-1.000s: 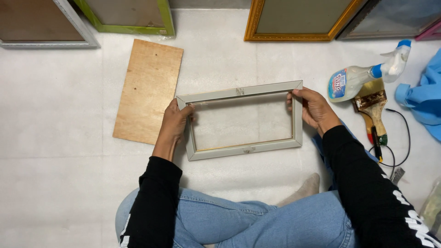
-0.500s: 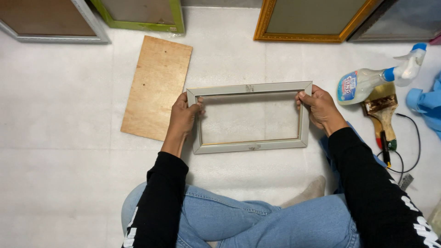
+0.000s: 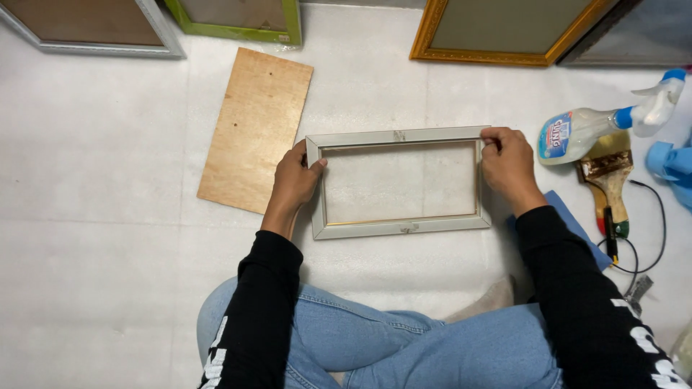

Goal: Cleaning the glass of a picture frame and applying adhesive spacers to the inner edges

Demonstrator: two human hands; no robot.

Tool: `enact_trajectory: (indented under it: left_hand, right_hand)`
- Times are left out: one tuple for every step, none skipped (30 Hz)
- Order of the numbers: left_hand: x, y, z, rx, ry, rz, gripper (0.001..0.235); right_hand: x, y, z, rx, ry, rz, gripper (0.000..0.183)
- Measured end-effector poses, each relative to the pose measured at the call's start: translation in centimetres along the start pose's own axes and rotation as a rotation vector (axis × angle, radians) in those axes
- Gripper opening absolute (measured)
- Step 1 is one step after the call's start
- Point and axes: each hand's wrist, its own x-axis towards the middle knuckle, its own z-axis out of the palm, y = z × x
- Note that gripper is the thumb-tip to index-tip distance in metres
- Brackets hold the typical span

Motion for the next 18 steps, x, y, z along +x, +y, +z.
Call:
enact_trajectory:
  left_hand:
    - [-0.1,-0.3,0.1,-0.003,-0.006,0.004,0.061]
    - [0.0,-0.6,0.1,0.038,-0.004,-0.006,0.061]
    - [0.1,-0.8,0.2,0.079,-0.002,-0.017,0.061]
    - [-0.2,-0.4,-0.2,0.078,-0.006,-0.015,0.061]
    - [-0.4,-0.1,-0.5,0.057,-0.009,-0.052,0.058]
    - [-0.5,0.4,-0.9,0.037,-0.01,-0.088,0.056]
    - [-0.6,0.6,-1.0,0.035,-0.011,-0.085,0.056]
    - [-0.7,0.7,-1.0,0.035,0.002,-0.106,0.054]
    - [-0.9,0.8,-1.0,0.035,0.015,-0.127,0.052]
    - [-0.8,0.7,-1.0,0.035,0.015,-0.127,0.052]
    - [-0.8,0.7,-1.0,-0.003,0.017,-0.121,0.049]
    - [-0.7,0.6,-1.0,-0.039,0.018,-0.114,0.047]
    - [-0.6,0.5,-1.1,-0.038,0.017,-0.112,0.047]
    - [-0.6,0.4,-1.3,-0.088,0.009,-0.106,0.044]
    - [-0.5,0.3,-1.5,-0.137,0.002,-0.1,0.041]
    - [-0.2,0.1,-1.8,-0.138,0.003,-0.101,0.041]
    - [0.0,-0.1,-2.1,-0.168,-0.031,-0.112,0.041]
    - [0.3,-0.3,-2.4,-0.196,-0.064,-0.124,0.041]
  right_hand:
    - [-0.4,-0.4,0.1,-0.005,0.005,0.004,0.03]
    - [-0.7,-0.9,0.2,-0.029,0.049,-0.023,0.029]
    - [-1.0,-1.4,0.4,-0.052,0.094,-0.05,0.027]
    - [-0.7,-0.5,0.2,-0.055,0.095,-0.047,0.027]
    - [-0.4,0.4,0.1,-0.071,0.087,0.026,0.03]
    - [0.1,1.3,0.0,-0.084,0.081,0.095,0.034]
    - [0.3,2.2,0.0,-0.086,0.084,0.096,0.034]
    - [0.5,3.1,0.0,-0.055,0.05,0.148,0.03]
    - [0.6,4.0,0.0,-0.025,0.016,0.2,0.027]
    - [0.3,2.4,-0.2,-0.025,0.016,0.2,0.027]
    - [-0.1,0.8,-0.4,0.159,-0.03,0.283,0.033]
    - [-0.5,-0.7,-0.7,0.345,-0.077,0.364,0.043]
    - [-0.8,-1.7,-1.3,0.346,-0.074,0.366,0.043]
    - [-1.0,-2.8,-1.9,0.43,-0.098,0.391,0.041]
    - [-1.2,-3.8,-2.5,0.514,-0.122,0.417,0.039]
    - [-1.0,-3.6,-2.7,0.514,-0.123,0.416,0.039]
    - [-0.8,-3.3,-2.8,0.634,-0.149,0.409,0.027]
    - [-0.6,-3.0,-3.0,0.755,-0.176,0.402,0.014]
